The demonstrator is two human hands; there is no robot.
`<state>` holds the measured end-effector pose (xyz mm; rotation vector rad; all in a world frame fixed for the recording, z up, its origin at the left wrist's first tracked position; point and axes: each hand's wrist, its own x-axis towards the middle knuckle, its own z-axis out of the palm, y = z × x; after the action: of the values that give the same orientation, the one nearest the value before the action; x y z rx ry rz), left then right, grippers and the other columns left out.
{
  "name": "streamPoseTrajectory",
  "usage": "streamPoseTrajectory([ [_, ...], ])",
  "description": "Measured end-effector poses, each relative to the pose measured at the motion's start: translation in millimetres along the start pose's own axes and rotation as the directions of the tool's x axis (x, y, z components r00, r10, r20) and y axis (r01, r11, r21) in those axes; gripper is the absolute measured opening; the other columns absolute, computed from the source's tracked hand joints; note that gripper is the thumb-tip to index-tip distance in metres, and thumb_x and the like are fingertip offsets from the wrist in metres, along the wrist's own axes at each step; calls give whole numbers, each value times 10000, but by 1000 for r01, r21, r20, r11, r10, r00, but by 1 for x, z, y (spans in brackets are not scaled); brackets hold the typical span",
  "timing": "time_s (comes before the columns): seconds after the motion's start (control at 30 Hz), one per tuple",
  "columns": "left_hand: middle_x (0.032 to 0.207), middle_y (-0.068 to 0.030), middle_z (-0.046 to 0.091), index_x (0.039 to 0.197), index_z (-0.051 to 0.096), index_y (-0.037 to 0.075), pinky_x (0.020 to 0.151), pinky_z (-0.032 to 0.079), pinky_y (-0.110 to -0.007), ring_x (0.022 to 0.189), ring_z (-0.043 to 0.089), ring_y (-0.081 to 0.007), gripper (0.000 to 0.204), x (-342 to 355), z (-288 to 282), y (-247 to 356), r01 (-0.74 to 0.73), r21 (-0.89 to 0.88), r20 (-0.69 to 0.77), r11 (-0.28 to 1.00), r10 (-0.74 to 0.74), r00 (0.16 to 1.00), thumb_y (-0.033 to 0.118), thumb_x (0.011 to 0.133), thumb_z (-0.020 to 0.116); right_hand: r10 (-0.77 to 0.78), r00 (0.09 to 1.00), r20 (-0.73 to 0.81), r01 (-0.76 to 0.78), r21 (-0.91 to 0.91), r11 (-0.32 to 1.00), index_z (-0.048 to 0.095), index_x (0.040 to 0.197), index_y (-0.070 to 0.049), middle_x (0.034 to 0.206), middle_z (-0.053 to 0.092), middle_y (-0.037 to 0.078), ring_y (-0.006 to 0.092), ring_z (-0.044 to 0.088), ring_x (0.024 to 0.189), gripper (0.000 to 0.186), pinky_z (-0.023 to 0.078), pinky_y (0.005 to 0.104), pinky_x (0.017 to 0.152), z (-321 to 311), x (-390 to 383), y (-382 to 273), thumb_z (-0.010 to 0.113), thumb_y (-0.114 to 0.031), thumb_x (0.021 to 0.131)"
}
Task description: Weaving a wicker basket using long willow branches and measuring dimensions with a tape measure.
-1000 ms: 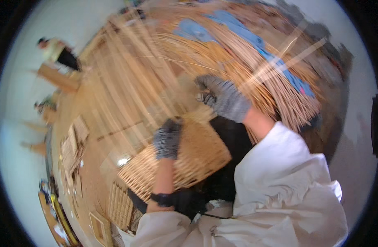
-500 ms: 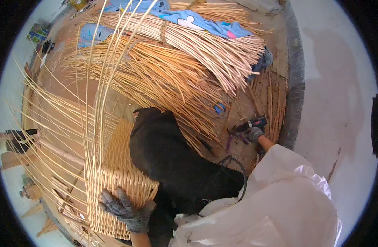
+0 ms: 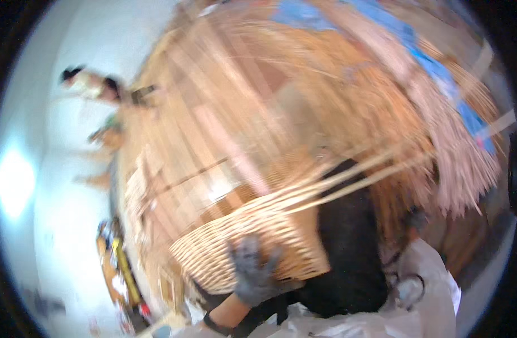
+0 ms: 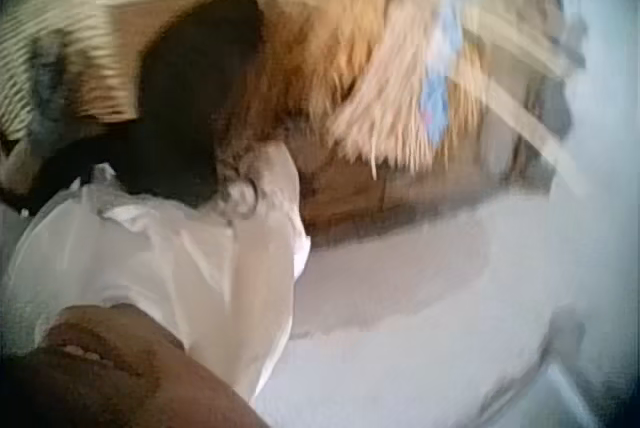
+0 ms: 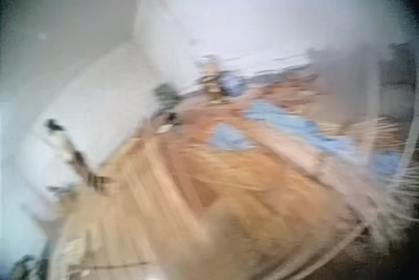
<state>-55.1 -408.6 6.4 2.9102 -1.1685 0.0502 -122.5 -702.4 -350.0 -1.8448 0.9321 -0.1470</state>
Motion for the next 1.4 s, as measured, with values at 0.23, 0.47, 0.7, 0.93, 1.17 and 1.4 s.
streamPoseTrajectory([
  [0.23,1293,-216,260,1258,392,170,971,60,-612,1224,218,-384,887,-7,-27,-14,73,-71,0,995,-73,997,671,551,586,-233,894,382,198,130,972,555,998,-72,923,570,122,232,556,807,543,450,351,670,-35,-47,-80,635,-490,660],
  [0.47,1349,-203,210,1287,359,159,990,2,-588,1273,148,-360,814,-13,-23,-19,1,-223,-49,975,-13,999,643,652,518,-321,847,424,329,57,943,532,983,-64,928,547,99,192,545,809,597,446,314,651,-187,-73,-131,646,-534,633],
  [0.7,1222,-170,425,1184,479,94,937,342,-413,1133,417,-279,490,-23,-30,10,-261,-513,-438,817,12,899,362,785,577,-465,851,242,443,144,885,497,889,-47,830,488,30,106,487,720,635,418,230,611,-179,-146,-282,672,-581,593],
  [0.93,864,-40,583,1050,534,7,757,447,-248,806,535,-118,266,-72,-84,-7,78,-910,167,-406,-188,968,165,838,557,-859,407,312,805,323,498,588,840,-90,837,557,77,209,575,705,346,483,309,595,-83,-239,-402,778,-156,558],
  [1.17,854,-45,564,988,533,20,713,468,-250,796,534,-114,297,-96,-89,-22,166,-776,286,-608,-104,953,269,830,568,-953,24,300,893,423,156,602,833,-100,841,554,110,260,572,736,356,475,331,628,-65,-269,-435,778,-140,526],
  [1.4,955,-106,584,1021,523,9,794,447,-323,885,564,-228,268,-60,-76,-81,198,-658,-157,726,-390,908,121,786,584,-699,273,661,890,102,444,439,1112,-25,861,570,159,317,574,787,465,471,355,684,-55,-229,-465,627,-73,689],
])
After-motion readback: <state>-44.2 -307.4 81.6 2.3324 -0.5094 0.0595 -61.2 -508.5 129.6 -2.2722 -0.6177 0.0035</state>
